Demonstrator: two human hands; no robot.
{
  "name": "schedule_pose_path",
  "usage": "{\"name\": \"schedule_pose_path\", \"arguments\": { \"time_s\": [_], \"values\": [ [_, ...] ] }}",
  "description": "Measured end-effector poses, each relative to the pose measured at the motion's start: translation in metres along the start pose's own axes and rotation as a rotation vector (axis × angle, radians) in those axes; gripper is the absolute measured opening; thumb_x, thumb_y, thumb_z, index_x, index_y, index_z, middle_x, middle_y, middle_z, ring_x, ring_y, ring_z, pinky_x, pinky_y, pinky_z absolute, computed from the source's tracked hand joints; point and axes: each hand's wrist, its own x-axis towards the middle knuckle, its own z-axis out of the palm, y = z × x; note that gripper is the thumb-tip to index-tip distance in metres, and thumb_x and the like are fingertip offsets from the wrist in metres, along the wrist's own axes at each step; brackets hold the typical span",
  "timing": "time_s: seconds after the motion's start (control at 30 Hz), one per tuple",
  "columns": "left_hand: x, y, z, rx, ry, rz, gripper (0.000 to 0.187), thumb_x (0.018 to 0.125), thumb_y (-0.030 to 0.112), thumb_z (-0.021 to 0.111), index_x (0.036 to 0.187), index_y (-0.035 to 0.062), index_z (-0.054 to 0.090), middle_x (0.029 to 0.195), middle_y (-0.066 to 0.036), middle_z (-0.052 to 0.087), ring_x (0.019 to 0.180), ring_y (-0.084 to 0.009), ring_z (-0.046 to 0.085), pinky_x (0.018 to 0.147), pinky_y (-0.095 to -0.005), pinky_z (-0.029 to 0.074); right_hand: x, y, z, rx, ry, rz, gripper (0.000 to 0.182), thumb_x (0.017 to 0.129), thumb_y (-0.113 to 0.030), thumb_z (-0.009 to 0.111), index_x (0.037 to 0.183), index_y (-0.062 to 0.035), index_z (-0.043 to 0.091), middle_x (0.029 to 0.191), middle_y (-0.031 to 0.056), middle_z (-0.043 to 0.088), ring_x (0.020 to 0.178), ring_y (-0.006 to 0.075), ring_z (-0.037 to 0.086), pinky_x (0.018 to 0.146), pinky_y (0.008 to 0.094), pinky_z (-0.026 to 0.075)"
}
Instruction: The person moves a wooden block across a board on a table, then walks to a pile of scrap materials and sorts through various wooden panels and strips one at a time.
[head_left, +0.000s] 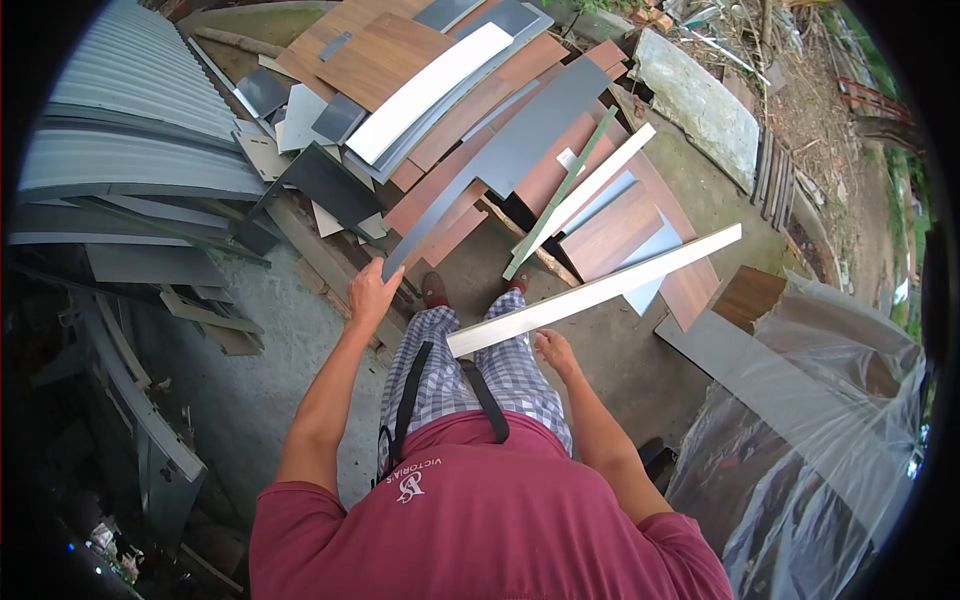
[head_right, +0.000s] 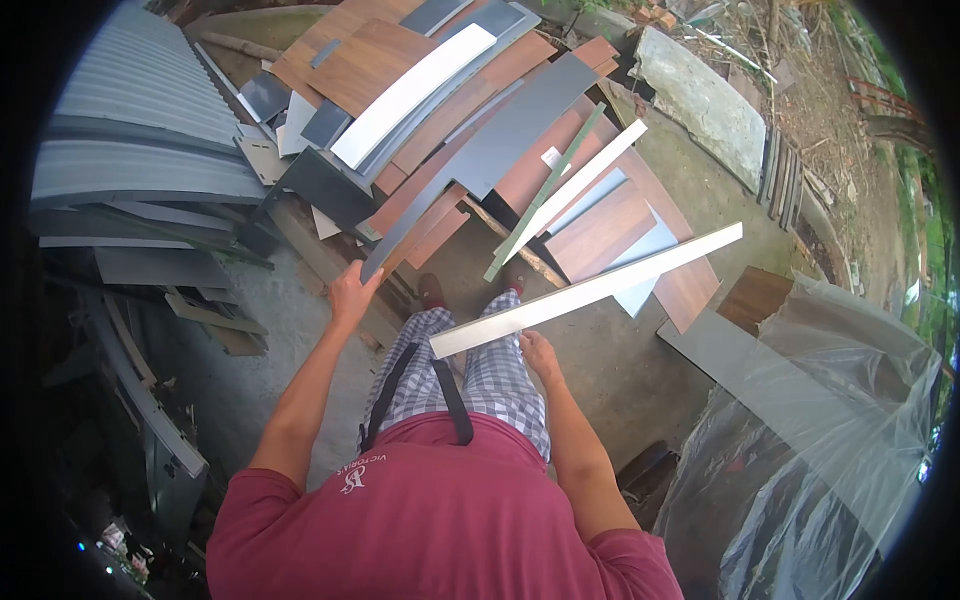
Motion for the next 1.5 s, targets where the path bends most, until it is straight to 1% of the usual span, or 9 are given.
{"name": "schedule_pose_path", "arguments": {
  "time_s": [0.1, 0.17, 0.43, 0.63, 0.67, 0.9, 1.1, 1.2, 1.5],
  "values": [
    [-0.018, 0.009, -0.004, -0.047, -0.05, 0.04, 0.032, 0.077, 0.032, 0.063, 0.075, 0.0021, 0.054, 0.071, -0.016, 0.06, 0.064, -0.0342, 0.059, 0.055, -0.0425, 0.045, -0.001, 0.005, 0.0, 0.019, -0.004, 0.04, 0.039, 0.082, -0.03, 0.048, 0.102, 0.0015, 0.059, 0.08, 0.0148, 0.064, 0.073, 0.0228, 0.062, 0.07, 0.0326, 0.047],
    [-0.029, 0.02, -0.003, -0.08, -0.082, 0.087, 0.03, 0.076, 0.031, 0.064, 0.075, 0.0023, 0.053, 0.071, -0.016, 0.059, 0.064, -0.0335, 0.059, 0.055, -0.0419, 0.045, 0.006, 0.012, -0.003, -0.049, -0.08, 0.027, 0.04, 0.086, -0.031, 0.047, 0.112, -0.0005, 0.054, 0.086, 0.0097, 0.063, 0.073, 0.0168, 0.061, 0.061, 0.0286, 0.048],
    [-0.055, 0.077, 0.044, -0.211, -0.272, 0.149, 0.03, 0.076, 0.032, 0.063, 0.075, 0.0036, 0.052, 0.073, -0.014, 0.06, 0.069, -0.0317, 0.06, 0.058, -0.0405, 0.047, 0.016, 0.011, -0.014, -0.017, -0.091, -0.024, 0.041, 0.087, -0.032, 0.047, 0.112, -0.0003, 0.052, 0.088, 0.0108, 0.062, 0.074, 0.0176, 0.061, 0.062, 0.0296, 0.048],
    [-0.051, 0.106, 0.076, -0.178, -0.311, 0.206, 0.029, 0.074, 0.031, 0.063, 0.078, 0.0038, 0.053, 0.078, -0.015, 0.061, 0.073, -0.0317, 0.061, 0.064, -0.0413, 0.048, 0.017, 0.016, -0.015, 0.047, -0.123, 0.025, 0.043, 0.088, -0.033, 0.047, 0.117, -0.0009, 0.049, 0.092, 0.0109, 0.062, 0.076, 0.0177, 0.06, 0.063, 0.0296, 0.047],
    [-0.052, 0.108, 0.082, -0.194, -0.233, 0.235, 0.029, 0.074, 0.031, 0.063, 0.076, 0.0032, 0.053, 0.072, -0.014, 0.06, 0.068, -0.0319, 0.06, 0.06, -0.0415, 0.047, 0.016, 0.017, -0.014, 0.072, -0.114, 0.038, 0.043, 0.088, -0.032, 0.047, 0.118, -0.0008, 0.048, 0.093, 0.011, 0.062, 0.076, 0.0177, 0.06, 0.063, 0.0295, 0.047],
    [-0.059, 0.101, 0.098, -0.166, -0.298, 0.202, 0.027, 0.074, 0.028, 0.062, 0.077, 0.0037, 0.051, 0.076, -0.014, 0.06, 0.075, -0.031, 0.061, 0.065, -0.0409, 0.048, 0.009, 0.016, -0.018, 0.018, -0.179, 0.067, 0.043, 0.089, -0.031, 0.045, 0.119, 0.0, 0.047, 0.095, 0.0128, 0.062, 0.079, 0.0191, 0.06, 0.063, 0.0302, 0.047],
    [-0.06, 0.106, 0.106, -0.143, -0.421, 0.112, 0.031, 0.075, 0.029, 0.061, 0.089, 0.0028, 0.051, 0.087, -0.014, 0.06, 0.084, -0.0315, 0.06, 0.07, -0.0421, 0.049, 0.017, 0.014, -0.02, -0.016, -0.188, 0.052, 0.045, 0.089, -0.034, 0.046, 0.119, -0.0001, 0.047, 0.094, 0.013, 0.062, 0.078, 0.0196, 0.061, 0.063, 0.0301, 0.048],
    [-0.065, 0.11, 0.113, -0.151, -0.486, 0.173, 0.039, 0.073, 0.026, 0.063, 0.098, -0.0002, 0.048, 0.1, -0.017, 0.056, 0.09, -0.0324, 0.058, 0.073, -0.0413, 0.048, 0.021, 0.01, -0.021, -0.03, -0.181, 0.048, 0.047, 0.088, -0.036, 0.046, 0.118, 0.0001, 0.048, 0.094, 0.0128, 0.062, 0.077, 0.0195, 0.061, 0.062, 0.0296, 0.048],
    [-0.072, 0.1, 0.113, -0.128, -0.514, 0.088, 0.039, 0.074, 0.022, 0.062, 0.102, 0.0009, 0.046, 0.102, -0.017, 0.054, 0.1, -0.0318, 0.053, 0.079, -0.0423, 0.046, 0.027, 0.001, -0.019, -0.082, -0.207, -0.01, 0.048, 0.087, -0.039, 0.048, 0.114, -0.0007, 0.051, 0.09, 0.0111, 0.062, 0.074, 0.0181, 0.061, 0.061, 0.0287, 0.048]
  ]
}}
